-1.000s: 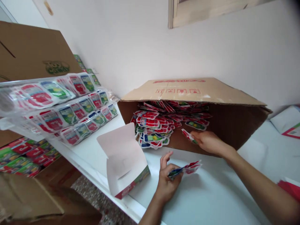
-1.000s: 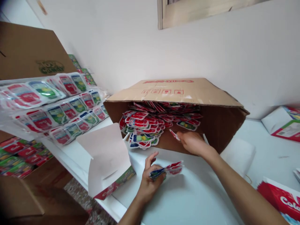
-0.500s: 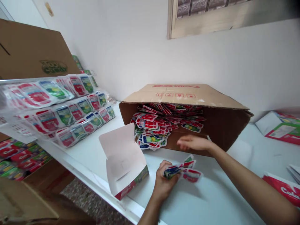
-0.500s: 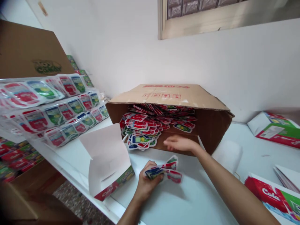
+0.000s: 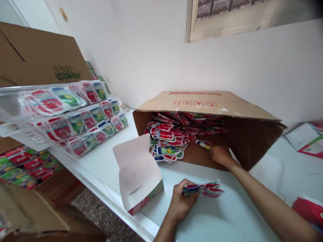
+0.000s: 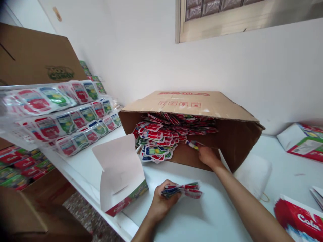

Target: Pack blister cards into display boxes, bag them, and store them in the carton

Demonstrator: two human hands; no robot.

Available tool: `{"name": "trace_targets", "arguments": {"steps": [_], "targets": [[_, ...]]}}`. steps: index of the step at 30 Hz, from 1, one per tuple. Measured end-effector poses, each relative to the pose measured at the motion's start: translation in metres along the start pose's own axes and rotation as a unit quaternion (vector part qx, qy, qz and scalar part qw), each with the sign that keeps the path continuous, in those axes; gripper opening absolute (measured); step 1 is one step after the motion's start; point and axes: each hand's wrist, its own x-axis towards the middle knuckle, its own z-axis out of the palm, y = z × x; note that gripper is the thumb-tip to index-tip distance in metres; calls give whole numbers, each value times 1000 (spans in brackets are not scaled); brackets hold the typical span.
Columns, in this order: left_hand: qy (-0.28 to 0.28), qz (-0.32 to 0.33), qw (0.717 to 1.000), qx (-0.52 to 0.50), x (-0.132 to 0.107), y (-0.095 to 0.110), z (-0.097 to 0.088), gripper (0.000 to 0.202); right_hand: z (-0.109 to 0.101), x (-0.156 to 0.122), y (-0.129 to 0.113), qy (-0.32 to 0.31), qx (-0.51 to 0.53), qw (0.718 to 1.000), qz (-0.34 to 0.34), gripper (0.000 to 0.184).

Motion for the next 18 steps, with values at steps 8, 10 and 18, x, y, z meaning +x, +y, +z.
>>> {"name": "trace_targets", "arguments": {"steps": [8,10,18], "targets": [[46,59,997,0,-2,1,-2,12,21,-112,-30,-146,504,846,-92,45],[38,43,998,-30,-3,-3,1,20,26,-128,-29,-146,550,820,-55,52],[83,5,994,-67,-3,-3,6,52,31,-152,-44,-81,532,843,-23,65]]}}
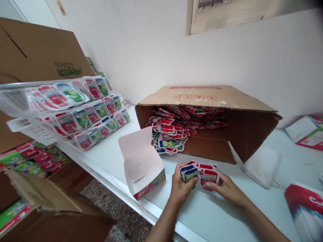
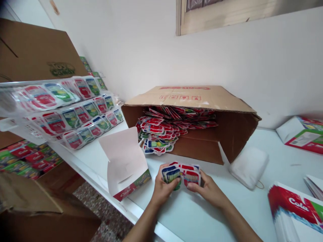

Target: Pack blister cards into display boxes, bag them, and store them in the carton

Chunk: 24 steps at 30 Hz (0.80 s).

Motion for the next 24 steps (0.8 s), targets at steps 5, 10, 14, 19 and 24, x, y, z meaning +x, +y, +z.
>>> {"name": "trace_targets", "arguments": {"steps": [5,10,14,19,24], "targets": [[-30,-68,994,-83,4,3,-5,60,11,-1,0,-7,12,1000,17,47],[-85,-141,982,-91,4,3,-8,42,-20,8,0,-121,5,992,-41,56],[-72,-87,993,-17,0,7,-4,27,-44,73,-18,56,-261,960,-80,63],[-81,-79,994,-5,-1,8,-4,25,-45,185,-46,194,-410,888,-78,41],[-79,-85,993,-16,0,4,-9,24,-48,224,-57,178,-488,850,-86,30]]}}
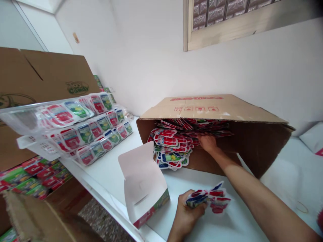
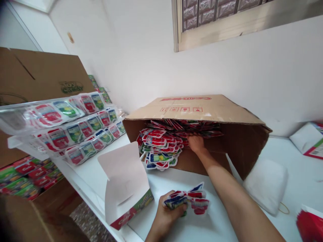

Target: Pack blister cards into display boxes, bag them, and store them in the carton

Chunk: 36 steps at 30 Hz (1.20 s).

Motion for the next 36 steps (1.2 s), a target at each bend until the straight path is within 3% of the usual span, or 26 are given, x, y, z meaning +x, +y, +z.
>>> {"name": "trace_targets", "arguments": {"steps": [3,7,14,16,19,21,24,28,31,33,36], "targets": [[-3,1,1000,25,0,4,2,19,-8,-18,9,-25,-18,999,-28,28],[-8,1,998,57,1,9,5,14,-21,-64,27,-90,10,994,-54,25],[-14,5,997,77,1,5,5,16,-26,-143,45,-108,111,988,1,25],[-27,45,993,106,2,5,5,14,-39,-153,39,-101,151,983,-6,25],[-19,166,966,196,4,7,5,13,-74,-150,13,-115,170,977,-56,28],[-2,220,944,247,5,8,6,14,-97,-139,-12,-169,151,968,-104,28],[-10,236,936,261,4,4,6,16,-116,-122,-53,-283,95,938,-176,28],[-5,159,969,188,0,-3,6,40,-106,-115,-85,-376,69,898,-218,27],[19,117,986,121,-1,-1,6,63,-84,-112,-74,-391,145,884,-210,30],[7,127,980,151,0,4,6,46,-67,-106,-49,-358,164,908,-143,43],[-18,156,967,200,1,10,6,18,-42,-98,-4,-234,102,966,-49,55]]}}
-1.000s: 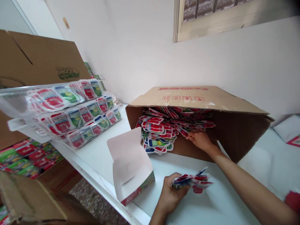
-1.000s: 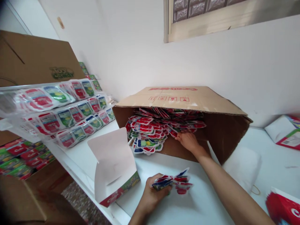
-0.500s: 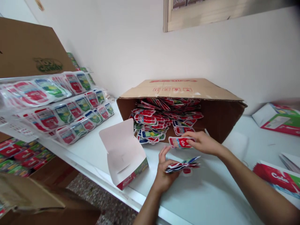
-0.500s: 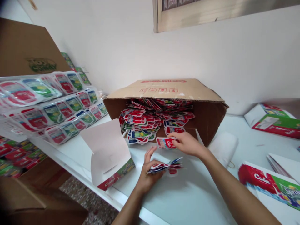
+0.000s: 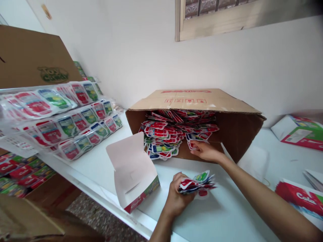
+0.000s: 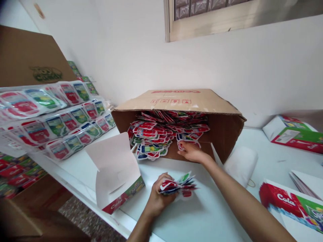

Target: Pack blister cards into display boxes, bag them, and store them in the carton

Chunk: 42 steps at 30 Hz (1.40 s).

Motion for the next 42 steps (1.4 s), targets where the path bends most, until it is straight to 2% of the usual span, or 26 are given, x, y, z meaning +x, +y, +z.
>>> {"name": "trace_targets", "arguments": {"steps": [3,5,11,15,18,21,23,25,28,29,30,31,33,34,35,36,37,39,40,42], "targets": [[-29,-40,997,-56,-1,1,0,21,14,3,38,41,-42,998,30,84],[-42,-82,993,-72,-3,1,0,20,24,0,50,47,-56,997,33,87],[-43,-110,990,-78,-5,2,1,18,43,-25,58,77,-55,996,2,37],[-53,-121,985,-109,-5,0,2,19,40,-53,44,129,-14,991,15,41],[-46,-91,989,-111,-3,-1,1,23,35,-81,21,128,115,985,4,38],[16,-9,998,-57,-1,-2,0,23,35,-105,1,62,283,957,-7,32],[48,11,998,-37,-1,-3,1,24,41,-115,-6,57,339,939,3,31],[49,-14,996,-78,-2,-4,3,40,53,-122,-11,84,402,912,15,31],[33,-98,976,-190,-3,-5,4,92,75,-126,-17,101,541,834,43,36],[24,-120,969,-213,-3,-6,4,98,81,-125,-18,99,574,811,50,40],[9,-133,965,-225,-3,-6,4,94,83,-121,-18,96,587,802,54,45],[-7,-138,963,-229,-2,-6,3,83,83,-115,-16,96,569,815,51,51],[-29,-131,965,-224,-2,-6,2,54,75,-95,-6,114,472,873,39,57],[-35,-130,967,-217,-3,-6,2,43,67,-81,1,132,390,911,33,58],[-37,-131,969,-207,-4,-7,2,36,59,-65,10,155,337,928,34,56],[-36,-132,971,-194,-5,-7,2,33,52,-50,19,171,290,941,37,65],[-35,-131,974,-181,-6,-7,3,32,47,-35,28,174,192,965,42,79],[-31,-122,980,-157,-8,-8,4,30,41,-11,42,155,81,984,39,95],[-28,-116,982,-149,-9,-8,5,29,42,-4,47,144,44,988,32,94],[-27,-112,984,-139,-10,-8,5,28,47,0,51,134,25,991,13,75]]}}
